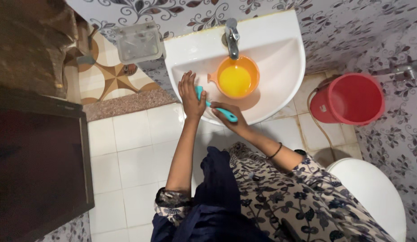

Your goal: The person scrubs a white bathroom sink using a blue scrub brush. They repeatedly clean the basin, faucet, and rim while an orange bowl filled with yellow liquid sits under the running tap. The person occasionally rinses the brush under the water stream.

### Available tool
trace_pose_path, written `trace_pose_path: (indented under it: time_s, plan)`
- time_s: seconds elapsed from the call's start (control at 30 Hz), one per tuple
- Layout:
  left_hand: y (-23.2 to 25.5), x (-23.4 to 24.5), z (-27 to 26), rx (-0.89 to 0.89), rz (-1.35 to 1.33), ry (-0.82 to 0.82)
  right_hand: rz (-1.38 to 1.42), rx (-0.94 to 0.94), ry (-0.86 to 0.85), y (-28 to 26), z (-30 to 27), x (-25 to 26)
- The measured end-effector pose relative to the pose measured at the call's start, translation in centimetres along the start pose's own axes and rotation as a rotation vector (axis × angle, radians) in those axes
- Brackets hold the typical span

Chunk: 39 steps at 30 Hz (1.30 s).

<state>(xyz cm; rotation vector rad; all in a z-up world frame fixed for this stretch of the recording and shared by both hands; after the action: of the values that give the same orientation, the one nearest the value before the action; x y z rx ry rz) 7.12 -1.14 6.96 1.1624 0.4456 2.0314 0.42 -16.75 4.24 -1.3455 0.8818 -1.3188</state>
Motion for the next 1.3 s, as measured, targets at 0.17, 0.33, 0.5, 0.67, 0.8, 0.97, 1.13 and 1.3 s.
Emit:
trace_pose_path:
  time_s: [0.17,0.33,0.5,0.67,0.8,0.97,1.13,1.3]
  plan:
    - [-0.9,0.3,-0.7,0.005,-0.066,0.038,-0.23,0.141,-0.016,-0.3,0.4,-2.1]
    - [-2.1,0.3,-0.4,0.086,-0.194,0.107,-0.026,0.193,-0.03,0.7,1.1,-2.8]
    - [-2.5,1.3,0.2,0.105,-0.253,0.115,-0.063,0.174,-0.035,-0.2,1.9,-1.3]
    - [-2.1,0.5,-0.1,0.162,-0.229,0.068,-0.038,0.107,-0.214,-0.7,-0.5,-0.3]
    - [-2.5,-0.2,0.7,0.211,-0.119,-0.007,-0.273,0.193,-0.253,-3.7,-1.6,2.5]
    - [-1.9,-0.5,0.6,0.156,-0.097,0.026,-0.066,-0.065,-0.214,-8.5,-5.1,10.1]
    - [-2.9,-0.5,0.5,0.177,-0.109,0.036,0.045,0.155,-0.053,-11.8,-4.4,12.9]
    - [-2.8,-1.2,0.9,0.163,-0.098,0.016,-0.133,0.275,0.002,-3.7,2.8,10.4]
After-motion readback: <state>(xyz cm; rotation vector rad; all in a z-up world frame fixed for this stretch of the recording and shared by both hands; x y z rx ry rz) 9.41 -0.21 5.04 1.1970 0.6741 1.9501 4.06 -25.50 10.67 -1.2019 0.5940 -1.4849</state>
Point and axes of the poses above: each hand's wrist, its own z-axis towards the middle knuckle, its own x-axis out of the back of the hand, y = z × x, the point moved 9 cm from there along z, towards the middle knuckle, and after that the axes turned 2 degrees about z, right-handed, at the moved point
